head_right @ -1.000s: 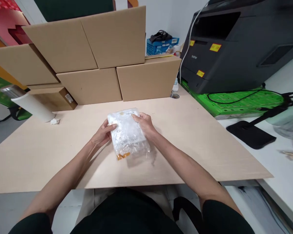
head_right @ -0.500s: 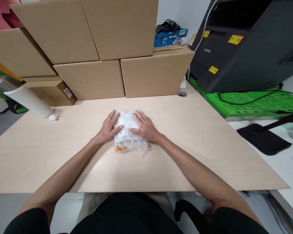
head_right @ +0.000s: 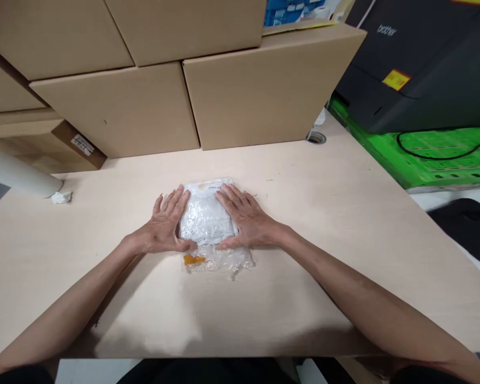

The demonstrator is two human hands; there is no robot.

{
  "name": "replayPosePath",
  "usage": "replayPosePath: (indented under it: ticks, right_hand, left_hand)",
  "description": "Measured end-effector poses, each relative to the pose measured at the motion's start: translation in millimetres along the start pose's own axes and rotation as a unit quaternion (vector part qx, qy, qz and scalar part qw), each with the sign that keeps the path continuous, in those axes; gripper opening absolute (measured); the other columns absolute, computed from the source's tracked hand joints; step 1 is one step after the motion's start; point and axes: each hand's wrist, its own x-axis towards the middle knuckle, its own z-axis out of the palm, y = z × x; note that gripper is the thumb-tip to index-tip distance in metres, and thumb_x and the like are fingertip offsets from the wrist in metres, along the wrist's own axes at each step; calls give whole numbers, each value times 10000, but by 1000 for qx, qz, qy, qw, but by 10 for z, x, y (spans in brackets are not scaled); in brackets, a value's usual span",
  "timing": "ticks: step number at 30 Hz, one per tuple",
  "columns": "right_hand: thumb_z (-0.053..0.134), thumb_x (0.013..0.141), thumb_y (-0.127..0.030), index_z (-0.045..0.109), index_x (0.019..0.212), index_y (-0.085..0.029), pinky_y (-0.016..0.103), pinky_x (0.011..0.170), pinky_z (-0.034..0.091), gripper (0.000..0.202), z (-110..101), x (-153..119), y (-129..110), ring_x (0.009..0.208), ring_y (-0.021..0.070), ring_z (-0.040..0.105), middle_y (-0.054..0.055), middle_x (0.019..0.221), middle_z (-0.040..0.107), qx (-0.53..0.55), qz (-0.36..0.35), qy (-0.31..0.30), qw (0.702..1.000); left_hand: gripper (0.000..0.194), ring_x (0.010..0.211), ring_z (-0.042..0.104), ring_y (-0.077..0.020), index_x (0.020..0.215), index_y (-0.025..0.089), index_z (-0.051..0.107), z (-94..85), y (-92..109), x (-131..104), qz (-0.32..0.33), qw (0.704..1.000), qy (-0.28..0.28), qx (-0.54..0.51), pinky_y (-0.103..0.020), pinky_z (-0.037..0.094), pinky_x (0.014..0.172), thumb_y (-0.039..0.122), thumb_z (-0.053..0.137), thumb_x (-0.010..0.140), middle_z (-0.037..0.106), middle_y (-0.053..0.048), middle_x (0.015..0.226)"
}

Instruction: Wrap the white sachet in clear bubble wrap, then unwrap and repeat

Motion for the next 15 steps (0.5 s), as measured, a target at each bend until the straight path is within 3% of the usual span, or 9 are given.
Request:
replayPosePath:
  ticks: [4, 8, 11, 15]
  right_hand:
    - [691, 747, -692, -60, 1609, -296, 584, 1226, 78, 1210, 5, -6, -24, 1542, 388, -24, 81, 1698, -46, -5, 8, -1, 1000]
    - [701, 747, -662, -3, 1614, -269, 602, 1212, 119, 1184, -26, 35, -59, 1544, 380, -5, 124, 1694, 5, -16, 17, 0, 1000]
    - [690, 735, -691, 75, 1613, -261, 616, 1205, 117, 1155, -56, 71, -101, 1545, 376, 9, 137, 1690, 54, -20, 42, -1, 999]
    - [705, 649, -773, 118, 1612, -204, 613, 1207, 91, 1263, -43, 36, -140, 1542, 391, -7, 182, 1683, 1, 9, 100, 19, 995]
  left_hand:
    - [1318, 1528, -60, -442, 1608, 192, 9, 37, 3, -1, -5, 1000, -10, 26, -607, -129, 1183, 664, 749, 626, -79, -191, 1675]
    - [1313, 1522, -37, -464, 1606, 185, 51, 56, 9, 28, -20, 1000, -1, 22, -629, -115, 1178, 639, 770, 605, -40, -197, 1677]
    - [1307, 1519, -55, -466, 1606, 203, 74, 32, 51, 51, -39, 999, 0, 20, -637, -80, 1181, 630, 783, 594, -52, -197, 1676]
    - [1295, 1521, -53, -458, 1607, 208, 72, -32, 186, -32, -69, 997, 28, 13, -641, -31, 1188, 563, 811, 604, -97, -204, 1670]
